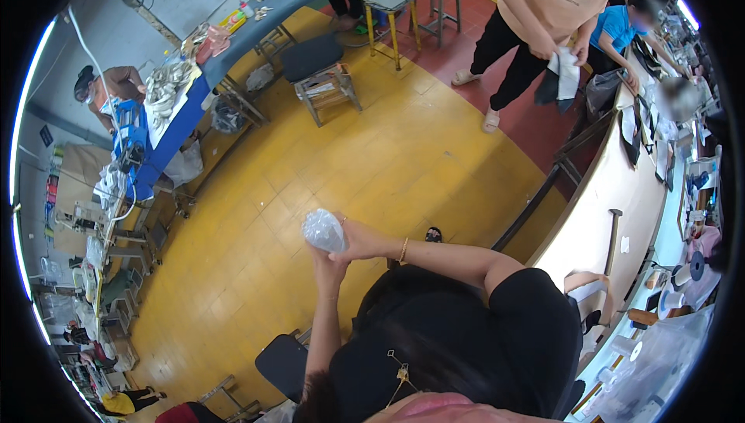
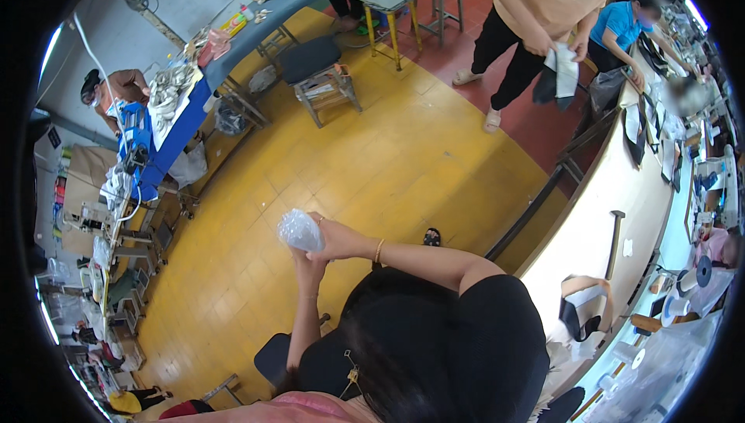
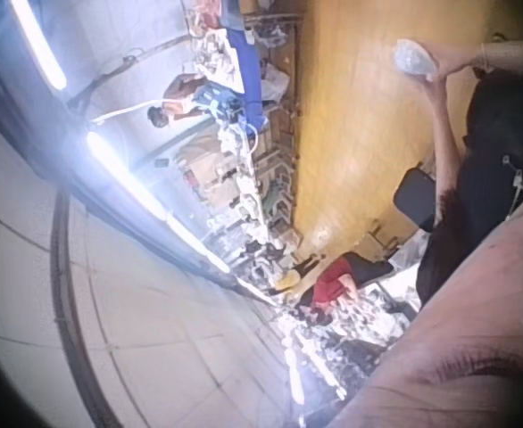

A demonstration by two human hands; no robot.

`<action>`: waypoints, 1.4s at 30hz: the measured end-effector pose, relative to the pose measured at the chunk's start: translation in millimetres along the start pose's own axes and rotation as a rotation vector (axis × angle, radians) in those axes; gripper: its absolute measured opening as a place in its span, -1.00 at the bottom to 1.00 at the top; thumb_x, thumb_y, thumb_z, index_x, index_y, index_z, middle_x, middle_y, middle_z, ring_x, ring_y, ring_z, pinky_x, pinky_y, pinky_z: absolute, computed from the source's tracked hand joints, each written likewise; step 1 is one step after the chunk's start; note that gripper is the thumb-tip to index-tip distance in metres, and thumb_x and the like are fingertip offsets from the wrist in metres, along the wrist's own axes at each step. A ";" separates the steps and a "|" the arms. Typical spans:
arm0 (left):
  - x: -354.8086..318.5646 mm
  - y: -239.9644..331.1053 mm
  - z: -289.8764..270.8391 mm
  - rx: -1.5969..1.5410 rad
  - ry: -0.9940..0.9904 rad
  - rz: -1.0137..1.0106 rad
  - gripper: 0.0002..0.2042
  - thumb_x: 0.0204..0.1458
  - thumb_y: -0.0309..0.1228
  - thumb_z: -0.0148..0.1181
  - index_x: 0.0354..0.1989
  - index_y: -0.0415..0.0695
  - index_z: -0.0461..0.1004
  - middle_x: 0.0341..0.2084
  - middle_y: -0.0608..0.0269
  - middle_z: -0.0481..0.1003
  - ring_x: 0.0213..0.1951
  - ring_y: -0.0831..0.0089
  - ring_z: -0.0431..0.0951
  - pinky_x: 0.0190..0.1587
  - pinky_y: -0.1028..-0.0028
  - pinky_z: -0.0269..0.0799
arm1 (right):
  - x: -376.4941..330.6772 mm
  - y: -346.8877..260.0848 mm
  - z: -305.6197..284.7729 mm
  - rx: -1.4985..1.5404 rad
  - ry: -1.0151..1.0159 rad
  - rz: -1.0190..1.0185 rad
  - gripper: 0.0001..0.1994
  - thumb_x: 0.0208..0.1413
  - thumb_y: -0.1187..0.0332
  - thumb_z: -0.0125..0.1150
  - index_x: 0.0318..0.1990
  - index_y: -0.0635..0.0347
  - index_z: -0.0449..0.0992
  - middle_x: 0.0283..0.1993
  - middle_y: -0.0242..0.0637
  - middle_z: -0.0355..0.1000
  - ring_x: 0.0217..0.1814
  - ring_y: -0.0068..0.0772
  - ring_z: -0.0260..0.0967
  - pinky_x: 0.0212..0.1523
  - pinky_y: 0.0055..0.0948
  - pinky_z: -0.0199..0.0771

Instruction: The person repeatedly inserts a plastic bottle into a shoe upper to shape it, then removes the bottle and sets the upper aside. The person also handles stacks of white fabric pieces and moves around the workshop.

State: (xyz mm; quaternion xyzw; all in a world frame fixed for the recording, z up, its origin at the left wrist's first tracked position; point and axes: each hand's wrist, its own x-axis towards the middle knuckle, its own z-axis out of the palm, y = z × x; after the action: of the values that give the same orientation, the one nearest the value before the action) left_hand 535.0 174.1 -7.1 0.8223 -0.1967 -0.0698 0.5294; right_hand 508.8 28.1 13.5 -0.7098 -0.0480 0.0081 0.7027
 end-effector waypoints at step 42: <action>-266.8 231.4 656.1 0.011 -2.111 1.227 -0.36 -0.10 -0.23 0.20 0.16 -0.19 0.13 0.05 -0.10 0.16 -0.01 0.01 0.32 0.03 0.24 0.28 | -487.3 1.1 -139.7 -0.042 3.188 0.025 -0.44 -0.24 0.33 0.44 -0.05 0.32 0.34 -0.11 -0.19 0.41 -0.06 -0.38 0.36 -0.04 -0.39 0.35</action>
State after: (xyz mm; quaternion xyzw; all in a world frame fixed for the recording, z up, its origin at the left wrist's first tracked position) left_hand 21.8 -356.8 -106.2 0.1345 -0.8859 -0.4411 0.0511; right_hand 34.9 -149.9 -13.2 0.0010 -0.7090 0.7048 -0.0222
